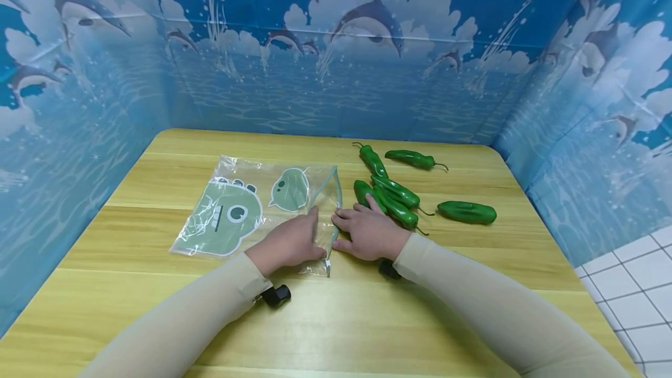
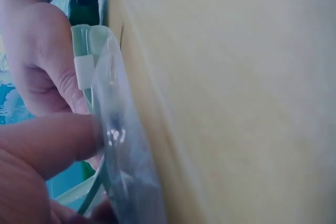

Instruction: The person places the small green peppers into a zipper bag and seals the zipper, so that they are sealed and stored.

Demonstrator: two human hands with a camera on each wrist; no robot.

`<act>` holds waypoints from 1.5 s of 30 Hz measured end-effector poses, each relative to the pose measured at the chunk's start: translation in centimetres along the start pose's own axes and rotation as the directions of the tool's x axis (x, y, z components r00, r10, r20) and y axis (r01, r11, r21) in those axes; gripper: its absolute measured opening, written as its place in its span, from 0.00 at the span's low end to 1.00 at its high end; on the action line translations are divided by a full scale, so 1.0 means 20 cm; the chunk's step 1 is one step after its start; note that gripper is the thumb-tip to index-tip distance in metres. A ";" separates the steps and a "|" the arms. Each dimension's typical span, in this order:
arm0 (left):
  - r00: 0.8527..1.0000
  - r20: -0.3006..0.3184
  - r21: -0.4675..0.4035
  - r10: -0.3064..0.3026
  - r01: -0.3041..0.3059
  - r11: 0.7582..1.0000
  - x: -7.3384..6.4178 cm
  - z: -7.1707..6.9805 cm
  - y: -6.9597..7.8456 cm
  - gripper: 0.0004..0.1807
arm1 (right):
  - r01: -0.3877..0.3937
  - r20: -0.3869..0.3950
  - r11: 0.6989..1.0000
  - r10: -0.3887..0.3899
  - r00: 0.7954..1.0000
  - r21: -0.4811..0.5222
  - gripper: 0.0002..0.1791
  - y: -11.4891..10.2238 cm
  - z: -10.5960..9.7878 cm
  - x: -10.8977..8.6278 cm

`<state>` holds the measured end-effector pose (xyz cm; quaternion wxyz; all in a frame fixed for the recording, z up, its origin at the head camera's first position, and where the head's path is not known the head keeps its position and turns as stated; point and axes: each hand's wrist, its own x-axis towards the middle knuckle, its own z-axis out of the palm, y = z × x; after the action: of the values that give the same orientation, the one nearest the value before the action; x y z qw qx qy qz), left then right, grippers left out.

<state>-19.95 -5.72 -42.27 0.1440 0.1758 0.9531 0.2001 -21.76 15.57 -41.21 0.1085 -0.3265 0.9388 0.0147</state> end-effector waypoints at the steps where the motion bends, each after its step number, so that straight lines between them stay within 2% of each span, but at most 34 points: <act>1: 1.000 -0.001 -0.009 -0.003 0.003 1.000 0.00 0.00 0.00 0.61 | 0.004 -0.002 1.000 -0.004 1.000 0.001 0.39 0.00 0.00 0.00; 11: 0.996 -0.089 -0.116 -0.030 0.019 0.993 -0.02 -0.03 -0.04 0.59 | 0.012 -0.017 1.000 -0.013 1.000 -0.007 0.38 -0.02 -0.01 0.00; 18: 0.990 -0.138 -0.101 -0.026 0.012 0.995 -0.04 -0.05 -0.09 0.60 | 0.021 -0.014 1.000 -0.021 1.000 -0.011 0.38 -0.02 -0.02 0.00; 28: 0.993 -0.096 -0.078 -0.070 0.062 0.995 -0.04 -0.06 -0.09 0.67 | 0.013 -0.012 1.000 -0.013 1.000 -0.002 0.38 -0.01 -0.03 0.00; 35: 0.988 -0.060 -0.058 -0.144 0.141 0.988 -0.03 -0.07 -0.12 0.71 | 0.013 -0.010 1.000 -0.013 1.000 0.021 0.38 0.00 -0.02 0.00; 41: 0.985 -0.032 -0.027 -0.170 0.169 0.985 -0.03 -0.09 -0.13 0.72 | 0.015 -0.011 0.999 -0.014 1.000 0.039 0.37 0.01 -0.01 -0.01; 45: 0.983 -0.041 0.025 -0.176 0.177 0.984 -0.04 -0.11 -0.12 0.70 | 0.020 -0.006 0.999 -0.020 1.000 0.050 0.37 0.01 -0.01 -0.01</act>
<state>-20.62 -8.82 -41.28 0.1402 0.0886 0.9702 0.1765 -21.75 15.95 -41.05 0.1144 -0.3332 0.9358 -0.0107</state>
